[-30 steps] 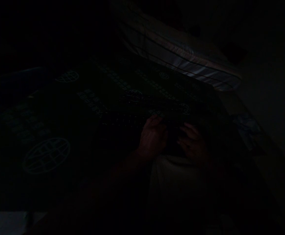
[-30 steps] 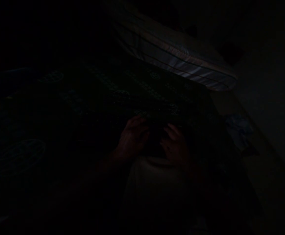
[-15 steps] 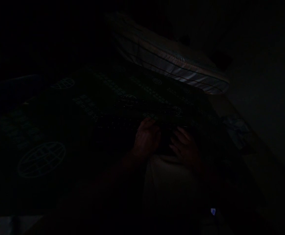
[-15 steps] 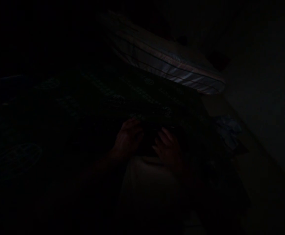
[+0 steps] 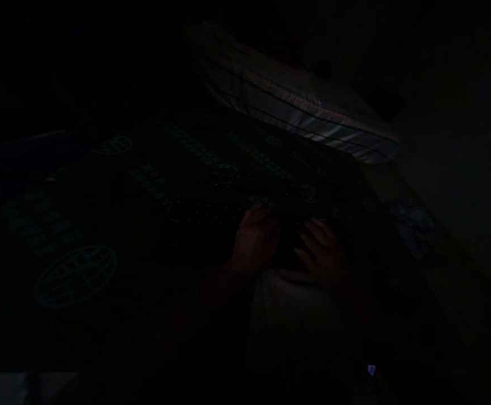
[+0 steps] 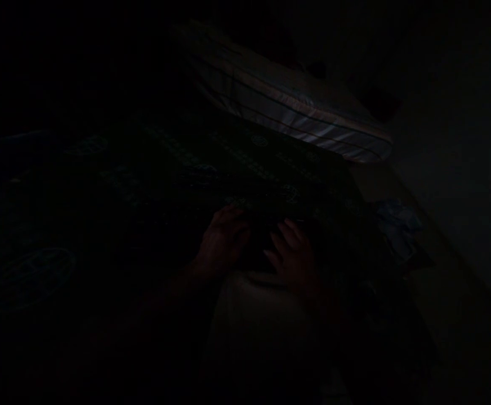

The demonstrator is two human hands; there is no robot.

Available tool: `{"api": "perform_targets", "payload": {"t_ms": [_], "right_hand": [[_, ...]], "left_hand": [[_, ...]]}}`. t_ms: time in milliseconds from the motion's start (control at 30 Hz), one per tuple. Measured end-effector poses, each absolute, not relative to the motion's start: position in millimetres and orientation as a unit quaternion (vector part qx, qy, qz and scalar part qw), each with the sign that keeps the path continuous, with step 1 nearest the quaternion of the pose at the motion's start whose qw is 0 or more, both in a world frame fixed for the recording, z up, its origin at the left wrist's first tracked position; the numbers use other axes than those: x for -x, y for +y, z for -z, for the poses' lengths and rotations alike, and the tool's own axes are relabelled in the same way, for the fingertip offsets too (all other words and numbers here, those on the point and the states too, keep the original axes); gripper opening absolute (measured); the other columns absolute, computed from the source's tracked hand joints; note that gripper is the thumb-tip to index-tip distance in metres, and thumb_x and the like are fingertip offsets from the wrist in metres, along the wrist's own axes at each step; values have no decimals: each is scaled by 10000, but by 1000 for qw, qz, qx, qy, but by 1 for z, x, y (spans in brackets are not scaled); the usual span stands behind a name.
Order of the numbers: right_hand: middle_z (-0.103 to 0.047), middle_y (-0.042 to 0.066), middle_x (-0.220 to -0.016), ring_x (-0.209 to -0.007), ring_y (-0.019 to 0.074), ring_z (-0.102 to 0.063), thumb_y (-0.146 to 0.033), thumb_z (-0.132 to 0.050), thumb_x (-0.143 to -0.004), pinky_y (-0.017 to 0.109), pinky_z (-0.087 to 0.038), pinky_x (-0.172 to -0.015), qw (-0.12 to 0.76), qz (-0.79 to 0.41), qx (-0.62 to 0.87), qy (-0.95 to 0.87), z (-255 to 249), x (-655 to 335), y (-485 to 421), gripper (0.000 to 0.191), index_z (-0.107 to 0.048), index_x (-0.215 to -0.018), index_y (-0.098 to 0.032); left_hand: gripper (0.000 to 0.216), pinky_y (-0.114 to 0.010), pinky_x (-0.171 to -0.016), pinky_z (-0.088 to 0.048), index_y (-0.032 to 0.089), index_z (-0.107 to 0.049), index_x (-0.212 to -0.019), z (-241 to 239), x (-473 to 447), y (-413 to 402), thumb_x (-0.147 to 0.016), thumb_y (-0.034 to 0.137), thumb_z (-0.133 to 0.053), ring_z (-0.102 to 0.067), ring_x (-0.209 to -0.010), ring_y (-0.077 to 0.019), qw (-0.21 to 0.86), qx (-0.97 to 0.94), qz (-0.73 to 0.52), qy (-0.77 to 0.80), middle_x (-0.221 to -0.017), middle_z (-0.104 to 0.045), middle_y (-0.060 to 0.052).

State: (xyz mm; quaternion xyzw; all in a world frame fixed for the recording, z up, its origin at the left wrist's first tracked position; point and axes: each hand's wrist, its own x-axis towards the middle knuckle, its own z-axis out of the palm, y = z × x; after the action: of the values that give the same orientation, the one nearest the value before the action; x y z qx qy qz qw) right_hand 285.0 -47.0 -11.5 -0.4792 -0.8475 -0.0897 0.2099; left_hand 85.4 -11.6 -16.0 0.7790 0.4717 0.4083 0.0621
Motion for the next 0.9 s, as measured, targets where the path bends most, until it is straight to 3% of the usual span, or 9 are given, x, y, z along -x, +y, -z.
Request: {"api": "perform_targets", "payload": {"t_ms": [167,400,533,900], "right_hand": [[-560,143,-1265,-1294,319,-384,-341,-516,-876,535,-428,-984,177,83,479,-855,12,-280,-47,298,-635,-1099,-182],[-538,168,-1279,-1286,320,-388,-357,-509,-879,529,-414,-1002,211,93,494,-838,10,-282,-51,314,-650,-1061,-143],[-553,148,-1265,-1290,322,-381,-350,-519,-874,539,-428,-984,199,84,486,-847,9,-282,-47,263,-687,-974,-174],[-534,108,-1294,-1289,316,-377,-304,-500,-876,553,-418,-986,232,62,503,-830,8,-283,-42,248,-681,-1025,-225]], "left_hand": [[113,-479,-919,-487,155,-672,-764,16,-86,-11,-787,137,-563,-544,-1097,-284,63,-781,-408,469,-1027,-654,-103],[104,-482,-904,-496,136,-682,-782,16,-87,-11,-781,141,-578,-524,-1127,-313,67,-778,-403,477,-1071,-647,-123],[98,-479,-900,-502,155,-678,-796,17,-86,-11,-775,139,-584,-536,-1113,-297,56,-781,-400,477,-1061,-651,-102],[106,-506,-923,-477,144,-682,-780,17,-87,-11,-781,147,-576,-523,-1130,-317,76,-780,-400,475,-1080,-645,-125]]}}
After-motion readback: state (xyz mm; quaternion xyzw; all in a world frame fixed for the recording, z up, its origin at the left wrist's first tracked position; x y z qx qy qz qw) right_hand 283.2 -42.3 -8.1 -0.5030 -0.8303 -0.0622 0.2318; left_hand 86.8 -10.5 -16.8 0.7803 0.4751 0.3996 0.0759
